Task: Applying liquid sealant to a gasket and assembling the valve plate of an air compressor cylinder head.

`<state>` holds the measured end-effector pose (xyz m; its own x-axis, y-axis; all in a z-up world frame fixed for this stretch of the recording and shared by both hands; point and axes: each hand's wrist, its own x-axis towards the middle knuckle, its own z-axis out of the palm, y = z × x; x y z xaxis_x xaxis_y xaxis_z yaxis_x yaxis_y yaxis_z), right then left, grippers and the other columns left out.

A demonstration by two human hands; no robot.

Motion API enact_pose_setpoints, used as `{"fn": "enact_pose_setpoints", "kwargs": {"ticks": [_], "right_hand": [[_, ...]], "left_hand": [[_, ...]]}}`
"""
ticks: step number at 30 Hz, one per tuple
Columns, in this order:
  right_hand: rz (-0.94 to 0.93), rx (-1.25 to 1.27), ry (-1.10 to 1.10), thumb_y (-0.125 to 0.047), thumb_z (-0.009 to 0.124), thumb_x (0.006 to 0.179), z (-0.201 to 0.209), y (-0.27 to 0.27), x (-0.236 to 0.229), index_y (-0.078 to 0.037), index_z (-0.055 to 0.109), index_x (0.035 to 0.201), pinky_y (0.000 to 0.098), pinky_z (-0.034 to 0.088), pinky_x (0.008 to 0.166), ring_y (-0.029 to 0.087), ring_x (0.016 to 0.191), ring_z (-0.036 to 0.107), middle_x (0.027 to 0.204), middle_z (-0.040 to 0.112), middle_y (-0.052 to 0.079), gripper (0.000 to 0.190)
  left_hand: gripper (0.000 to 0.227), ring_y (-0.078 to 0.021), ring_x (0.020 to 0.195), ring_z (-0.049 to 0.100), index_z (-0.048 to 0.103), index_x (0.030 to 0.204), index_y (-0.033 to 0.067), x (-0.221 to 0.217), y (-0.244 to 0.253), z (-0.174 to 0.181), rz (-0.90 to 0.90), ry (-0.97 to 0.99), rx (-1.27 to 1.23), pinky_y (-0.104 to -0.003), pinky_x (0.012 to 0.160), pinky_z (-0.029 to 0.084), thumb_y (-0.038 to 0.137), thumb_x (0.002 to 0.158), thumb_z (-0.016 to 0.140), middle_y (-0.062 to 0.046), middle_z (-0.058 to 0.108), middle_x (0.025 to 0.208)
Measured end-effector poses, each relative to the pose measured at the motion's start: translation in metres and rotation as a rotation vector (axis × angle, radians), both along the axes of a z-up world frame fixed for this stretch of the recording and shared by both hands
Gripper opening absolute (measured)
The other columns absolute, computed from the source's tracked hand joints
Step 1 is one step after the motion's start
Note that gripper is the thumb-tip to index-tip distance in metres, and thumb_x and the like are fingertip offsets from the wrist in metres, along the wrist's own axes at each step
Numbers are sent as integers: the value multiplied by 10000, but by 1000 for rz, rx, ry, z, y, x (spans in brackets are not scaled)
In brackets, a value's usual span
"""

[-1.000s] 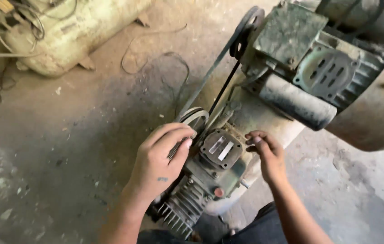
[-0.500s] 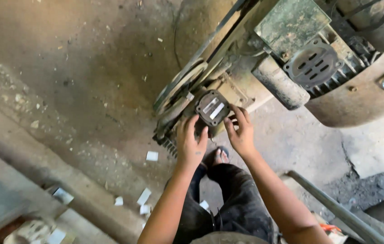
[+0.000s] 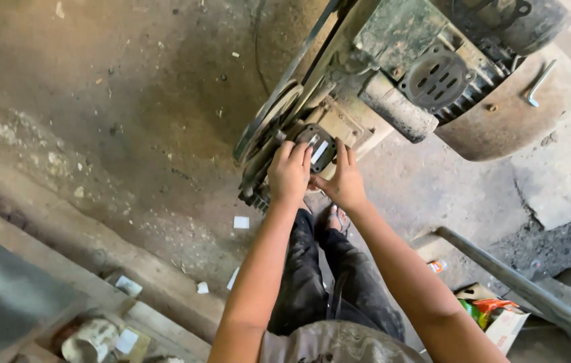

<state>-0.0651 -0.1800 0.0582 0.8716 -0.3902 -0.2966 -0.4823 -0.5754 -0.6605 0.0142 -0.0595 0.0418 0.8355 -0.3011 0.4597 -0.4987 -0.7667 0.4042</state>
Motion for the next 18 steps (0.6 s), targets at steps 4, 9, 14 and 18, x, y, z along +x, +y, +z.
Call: {"fn": "enact_pose_setpoints", "kwargs": {"ticks": [4, 9, 14, 18], "right_hand": [[2, -22, -32, -378, 929, 692, -5, 2, -8, -27, 320, 1581, 514, 616, 814, 352, 1079, 687, 1401, 481, 200, 1133], [-32, 3, -95, -379, 920, 748, -5, 1, -2, -22, 326, 1574, 452, 623, 811, 344, 1056, 691, 1395, 483, 220, 1079], [-31, 19, -70, -342, 923, 738, -4, 0, 0, -14, 314, 1579, 451, 621, 816, 343, 1061, 690, 1413, 469, 226, 1090], [-25, 32, -80, -303, 924, 755, -2, 1, 0, -2, 301, 1585, 465, 616, 809, 355, 1053, 688, 1409, 460, 245, 1081]], "left_hand": [[176, -133, 690, 663, 703, 884, 218, -2, 1, -1, -8, 62, 1, -234, 577, 580, 388, 919, 728, 65, 599, 811], [152, -118, 676, 664, 695, 843, 214, 5, -1, -10, -24, 63, -38, -213, 588, 573, 340, 913, 745, 77, 600, 800], [131, -144, 651, 667, 702, 823, 182, 8, -2, 4, -32, 91, -62, -222, 570, 575, 265, 916, 743, 45, 608, 783], [128, -130, 667, 675, 701, 822, 196, 8, -2, 1, -32, 73, -45, -212, 572, 570, 281, 900, 755, 58, 617, 799]]}}
